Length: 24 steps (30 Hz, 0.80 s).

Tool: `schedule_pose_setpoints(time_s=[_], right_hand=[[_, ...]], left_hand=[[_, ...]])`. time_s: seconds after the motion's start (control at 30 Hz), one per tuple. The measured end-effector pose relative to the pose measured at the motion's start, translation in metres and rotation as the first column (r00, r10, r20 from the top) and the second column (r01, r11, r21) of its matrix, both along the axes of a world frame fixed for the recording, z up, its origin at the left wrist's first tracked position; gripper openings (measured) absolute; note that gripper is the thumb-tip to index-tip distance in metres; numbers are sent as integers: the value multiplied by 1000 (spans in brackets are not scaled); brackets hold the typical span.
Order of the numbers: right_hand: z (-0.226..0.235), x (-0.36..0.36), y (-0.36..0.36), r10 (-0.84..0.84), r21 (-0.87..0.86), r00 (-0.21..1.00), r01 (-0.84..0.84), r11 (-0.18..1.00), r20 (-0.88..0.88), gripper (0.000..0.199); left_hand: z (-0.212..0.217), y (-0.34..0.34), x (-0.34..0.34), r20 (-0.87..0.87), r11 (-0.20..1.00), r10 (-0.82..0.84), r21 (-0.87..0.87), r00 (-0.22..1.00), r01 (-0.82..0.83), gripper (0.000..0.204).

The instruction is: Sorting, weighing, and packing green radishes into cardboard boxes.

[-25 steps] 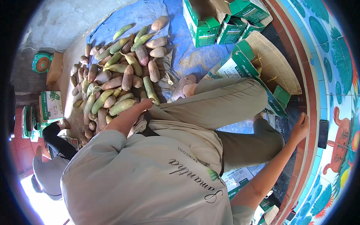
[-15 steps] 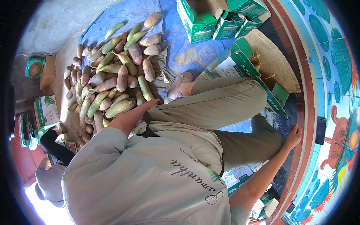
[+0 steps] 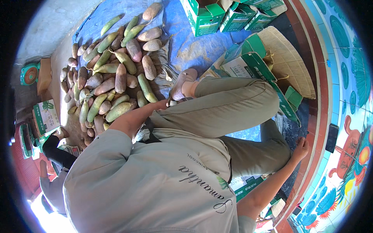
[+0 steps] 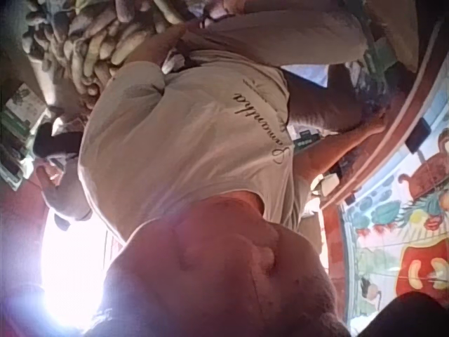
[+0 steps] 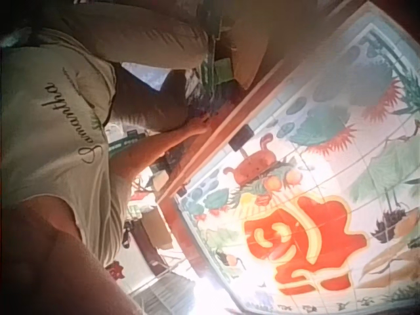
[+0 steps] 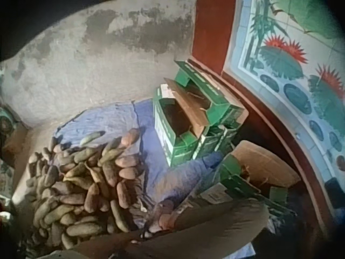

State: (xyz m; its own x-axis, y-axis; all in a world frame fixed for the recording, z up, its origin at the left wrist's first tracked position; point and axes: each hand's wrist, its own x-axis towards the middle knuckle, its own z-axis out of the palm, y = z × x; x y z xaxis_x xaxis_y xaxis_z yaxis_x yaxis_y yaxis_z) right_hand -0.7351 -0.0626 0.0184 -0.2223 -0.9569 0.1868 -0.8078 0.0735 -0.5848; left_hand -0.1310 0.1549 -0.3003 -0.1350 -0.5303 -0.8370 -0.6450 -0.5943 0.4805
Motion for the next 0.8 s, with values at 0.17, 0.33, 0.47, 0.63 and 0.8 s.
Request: schedule_pose_setpoints(time_s=[0.17, 0.33, 0.47, 0.63, 0.8], right_hand=[[-1, -2, 0, -40, 56, 999, 39, 998, 19, 26], [-3, -10, -5, 9, 119, 1000, -8, 993, -9, 25], [0, -18, -5, -7, 120, 1000, 9, 993, -17, 25], [1, -6, -15, 39, 160, 982, -10, 987, -183, 28], [4, -1, -11, 44, 141, 983, -19, 990, -180, 31]], left_hand=[[-5, 5, -1, -3, 999, -45, 6, 999, 45, 50], [1, 8, 2, 5, 994, -111, -23, 994, 111, 49], [15, 0, -2, 17, 977, -196, -84, 980, 197, 48], [28, 5, -9, 47, 950, -275, -142, 960, 279, 47], [36, 5, -9, 87, 921, -331, -189, 940, 342, 47]])
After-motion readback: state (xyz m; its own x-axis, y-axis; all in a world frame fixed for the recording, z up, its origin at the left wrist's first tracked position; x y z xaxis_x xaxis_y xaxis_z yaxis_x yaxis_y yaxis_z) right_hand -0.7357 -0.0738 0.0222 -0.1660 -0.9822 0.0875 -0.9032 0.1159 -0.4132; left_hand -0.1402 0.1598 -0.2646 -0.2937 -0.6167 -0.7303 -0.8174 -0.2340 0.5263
